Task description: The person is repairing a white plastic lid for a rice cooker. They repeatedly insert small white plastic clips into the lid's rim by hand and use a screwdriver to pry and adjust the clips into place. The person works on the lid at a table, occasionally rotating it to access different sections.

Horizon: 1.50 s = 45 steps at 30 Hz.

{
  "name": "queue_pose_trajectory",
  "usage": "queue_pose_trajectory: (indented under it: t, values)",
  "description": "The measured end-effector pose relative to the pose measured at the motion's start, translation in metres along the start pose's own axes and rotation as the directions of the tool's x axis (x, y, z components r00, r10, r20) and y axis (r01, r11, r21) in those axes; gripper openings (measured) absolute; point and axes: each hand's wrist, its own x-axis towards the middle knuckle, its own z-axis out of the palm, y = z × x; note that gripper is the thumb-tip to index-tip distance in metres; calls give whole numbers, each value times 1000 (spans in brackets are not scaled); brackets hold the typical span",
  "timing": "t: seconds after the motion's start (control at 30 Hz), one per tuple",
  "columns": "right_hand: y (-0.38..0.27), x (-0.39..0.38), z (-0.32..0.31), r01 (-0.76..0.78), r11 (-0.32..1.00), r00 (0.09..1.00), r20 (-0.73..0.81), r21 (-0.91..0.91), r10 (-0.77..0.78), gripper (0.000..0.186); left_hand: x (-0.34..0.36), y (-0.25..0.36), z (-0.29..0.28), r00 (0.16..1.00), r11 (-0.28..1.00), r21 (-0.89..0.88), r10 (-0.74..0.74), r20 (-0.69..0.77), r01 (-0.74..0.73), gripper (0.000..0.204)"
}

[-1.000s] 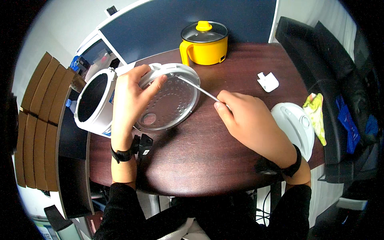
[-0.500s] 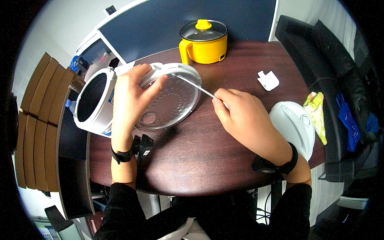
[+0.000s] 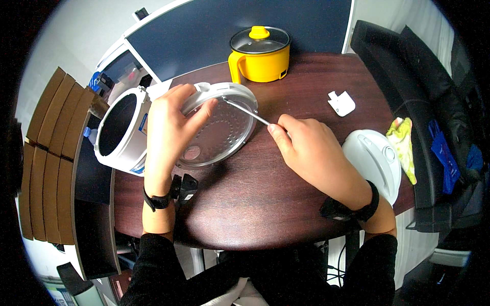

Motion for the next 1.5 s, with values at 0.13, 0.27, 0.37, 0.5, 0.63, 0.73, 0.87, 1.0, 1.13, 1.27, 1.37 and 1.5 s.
queue_pose_trajectory:
  t: [0.13,0.27,0.37,0.5,0.63,0.73,0.87,1.0,1.13,1.27,1.37,1.5]
  values:
    - [3,3,0,22,999,1000,-6,24,-21,30,-1,-2,3,999,999,-28,16,-38,-17,34]
    - [13,7,5,52,993,998,-23,105,-50,31,1,-1,2,1000,1000,4,14,-22,-13,35]
    - [11,7,4,25,991,1000,-2,129,-25,32,0,-1,1,999,1000,7,26,-32,-26,35]
    - [5,7,-1,-77,984,995,80,163,64,33,-1,-1,2,999,1000,-4,25,-33,-25,34]
    - [4,7,-5,-114,968,986,145,225,83,35,-2,0,2,999,1000,1,29,-37,-29,33]
    - [4,7,-5,-145,958,980,172,247,104,36,-2,2,2,998,999,-2,34,-49,-34,33]
    - [7,9,0,-153,946,973,213,287,92,40,-3,3,1,997,998,-13,59,-47,-59,32]
    - [11,9,12,-417,778,867,463,470,185,46,-2,1,2,995,996,-19,89,-43,-90,30]
    - [16,6,28,-640,232,743,667,732,-57,44,-2,-1,4,995,996,-14,89,-49,-90,30]
    - [10,4,30,-651,170,736,670,740,-94,47,-2,-3,5,995,997,-11,71,-67,-72,32]
    - [18,12,21,-486,562,817,576,670,20,50,0,-5,3,997,998,-12,60,-51,-61,33]
    - [15,12,16,48,989,999,-13,143,-47,50,1,-4,1,999,999,-15,33,-22,-33,35]
